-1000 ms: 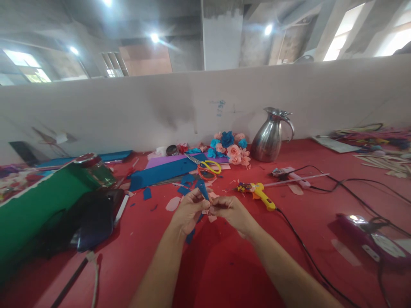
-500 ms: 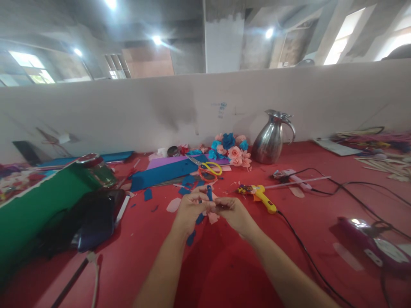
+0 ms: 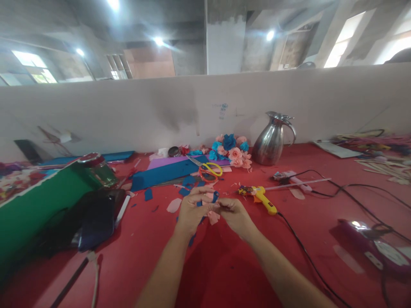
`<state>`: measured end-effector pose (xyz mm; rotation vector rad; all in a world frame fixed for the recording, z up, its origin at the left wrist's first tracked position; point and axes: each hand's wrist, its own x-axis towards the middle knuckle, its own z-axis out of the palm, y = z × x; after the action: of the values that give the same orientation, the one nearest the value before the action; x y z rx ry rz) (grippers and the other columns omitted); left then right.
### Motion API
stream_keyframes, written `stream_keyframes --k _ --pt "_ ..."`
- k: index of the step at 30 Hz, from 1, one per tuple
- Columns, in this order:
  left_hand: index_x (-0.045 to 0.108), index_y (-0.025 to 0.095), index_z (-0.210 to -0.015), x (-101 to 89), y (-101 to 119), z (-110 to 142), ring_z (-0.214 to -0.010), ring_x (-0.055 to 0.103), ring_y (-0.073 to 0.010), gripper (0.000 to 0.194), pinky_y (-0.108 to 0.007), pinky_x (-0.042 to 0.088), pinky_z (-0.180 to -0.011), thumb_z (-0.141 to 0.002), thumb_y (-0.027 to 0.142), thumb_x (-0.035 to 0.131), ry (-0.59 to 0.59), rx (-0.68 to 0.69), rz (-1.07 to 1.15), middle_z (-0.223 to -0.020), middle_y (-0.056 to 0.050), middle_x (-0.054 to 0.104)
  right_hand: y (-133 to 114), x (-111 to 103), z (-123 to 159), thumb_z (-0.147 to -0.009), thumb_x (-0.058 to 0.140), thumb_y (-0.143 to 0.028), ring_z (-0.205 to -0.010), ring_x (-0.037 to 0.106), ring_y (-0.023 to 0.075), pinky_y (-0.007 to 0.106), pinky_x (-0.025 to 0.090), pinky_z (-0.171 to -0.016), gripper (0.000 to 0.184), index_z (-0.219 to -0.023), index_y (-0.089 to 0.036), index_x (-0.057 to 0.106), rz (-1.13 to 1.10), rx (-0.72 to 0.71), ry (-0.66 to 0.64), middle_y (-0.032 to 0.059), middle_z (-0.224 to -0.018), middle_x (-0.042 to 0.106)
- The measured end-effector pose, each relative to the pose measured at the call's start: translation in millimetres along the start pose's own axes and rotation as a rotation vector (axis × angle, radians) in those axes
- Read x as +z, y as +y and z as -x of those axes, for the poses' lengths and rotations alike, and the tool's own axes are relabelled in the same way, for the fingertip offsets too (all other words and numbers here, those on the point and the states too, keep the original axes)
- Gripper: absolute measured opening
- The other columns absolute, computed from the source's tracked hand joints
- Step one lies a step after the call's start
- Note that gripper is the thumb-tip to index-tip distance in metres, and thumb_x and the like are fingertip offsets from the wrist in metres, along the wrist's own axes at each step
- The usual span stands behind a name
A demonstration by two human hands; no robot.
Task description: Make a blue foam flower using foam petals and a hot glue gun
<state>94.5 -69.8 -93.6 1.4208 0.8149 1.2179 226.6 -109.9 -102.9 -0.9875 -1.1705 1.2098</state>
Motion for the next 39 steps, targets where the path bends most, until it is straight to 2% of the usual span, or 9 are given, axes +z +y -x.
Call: stream_keyframes --k 4,9,12,17,21,27,31,34,39 --pt "0.072 0.021 -0.058 3.9 -4 1 -0.094 0.057 -0.0199 0.009 -0.031 0.043 -0.085 -0.057 0.019 0.08 0.027 0.018 0.005 -0.097 -0.005 0.065 1 -1 -1 -0.067 0.065 -0.036 -0.058 0.043 0.0123 0.026 0.036 -0.059 0.025 -0.053 -0.017 0.058 0.047 -0.038 0.031 -0.0021 -0.055 0.05" --pt "0.075 0.019 -0.064 4.4 6 -1 -0.099 0.056 -0.0232 0.008 -0.031 0.045 -0.079 -0.058 0.023 0.08 -0.062 -0.088 0.073 -0.1 -0.008 0.065 -1 -2 -1 -0.067 0.064 -0.034 -0.061 0.046 0.0139 0.027 0.039 -0.062 0.021 -0.056 -0.017 0.059 0.039 -0.04 0.009 -0.0014 -0.057 0.052" --pt "0.075 0.02 -0.063 1.1 9 -2 -0.094 0.058 -0.0226 0.008 -0.032 0.046 -0.08 -0.058 0.023 0.08 -0.084 -0.087 0.05 -0.094 -0.008 0.066 -1 -3 -2 -0.068 0.062 -0.033 -0.061 0.046 0.0143 0.028 0.039 -0.064 0.019 -0.057 -0.018 0.058 0.043 -0.03 -0.016 -0.0015 -0.057 0.051" --pt "0.072 0.021 -0.057 -0.8 -1 -2 -0.086 0.058 -0.0187 0.01 -0.032 0.045 -0.082 -0.054 0.02 0.082 0.026 -0.006 0.024 -0.09 -0.005 0.064 0 -3 -2 -0.071 0.055 -0.029 -0.059 0.043 0.013 0.025 0.036 -0.059 0.019 -0.055 -0.019 0.054 0.117 -0.047 -0.017 -0.0023 -0.057 0.049" --pt "0.071 0.02 -0.056 1.5 -5 -2 -0.087 0.059 -0.0184 0.012 -0.031 0.045 -0.081 -0.052 0.018 0.082 0.077 -0.014 0.056 -0.09 -0.004 0.065 0 -3 -1 -0.069 0.051 -0.025 -0.06 0.043 0.0138 0.025 0.036 -0.058 0.014 -0.056 -0.019 0.054 0.189 -0.065 0.026 -0.0019 -0.058 0.049" --pt "0.075 0.02 -0.066 2.8 2 -2 -0.092 0.058 -0.0215 0.009 -0.028 0.048 -0.069 -0.059 0.022 0.079 -0.04 -0.082 0.084 -0.092 -0.007 0.065 -1 -3 -2 -0.07 0.053 -0.028 -0.06 0.041 0.0133 0.025 0.035 -0.058 0.02 -0.053 -0.019 0.049 0.194 -0.083 0.022 -0.0021 -0.056 0.044" --pt "0.073 0.02 -0.059 1.8 3 -2 -0.083 0.059 -0.0188 0.006 -0.027 0.048 -0.063 -0.057 0.022 0.079 -0.005 -0.061 0.032 -0.089 -0.005 0.065 -1 -2 -1 -0.071 0.054 -0.029 -0.057 0.038 0.0119 0.024 0.033 -0.053 0.023 -0.051 -0.02 0.046 0.194 -0.083 0.006 -0.0028 -0.054 0.041" --pt "0.073 0.02 -0.057 1.8 2 -3 -0.083 0.059 -0.0185 0.007 -0.027 0.048 -0.066 -0.056 0.02 0.08 0.031 -0.034 0.03 -0.085 -0.005 0.065 0 -1 -1 -0.073 0.054 -0.032 -0.055 0.035 0.0111 0.023 0.032 -0.052 0.029 -0.05 -0.02 0.043 0.211 -0.089 0.015 -0.0032 -0.054 0.038" --pt "0.075 0.019 -0.064 2.6 3 -3 -0.087 0.059 -0.0206 0.005 -0.026 0.048 -0.064 -0.06 0.021 0.078 -0.065 -0.07 0.051 -0.088 -0.007 0.066 1 -4 -2 -0.071 0.054 -0.031 -0.057 0.035 0.0118 0.023 0.031 -0.052 0.026 -0.051 -0.02 0.043 0.235 -0.105 0.034 -0.003 -0.054 0.038"
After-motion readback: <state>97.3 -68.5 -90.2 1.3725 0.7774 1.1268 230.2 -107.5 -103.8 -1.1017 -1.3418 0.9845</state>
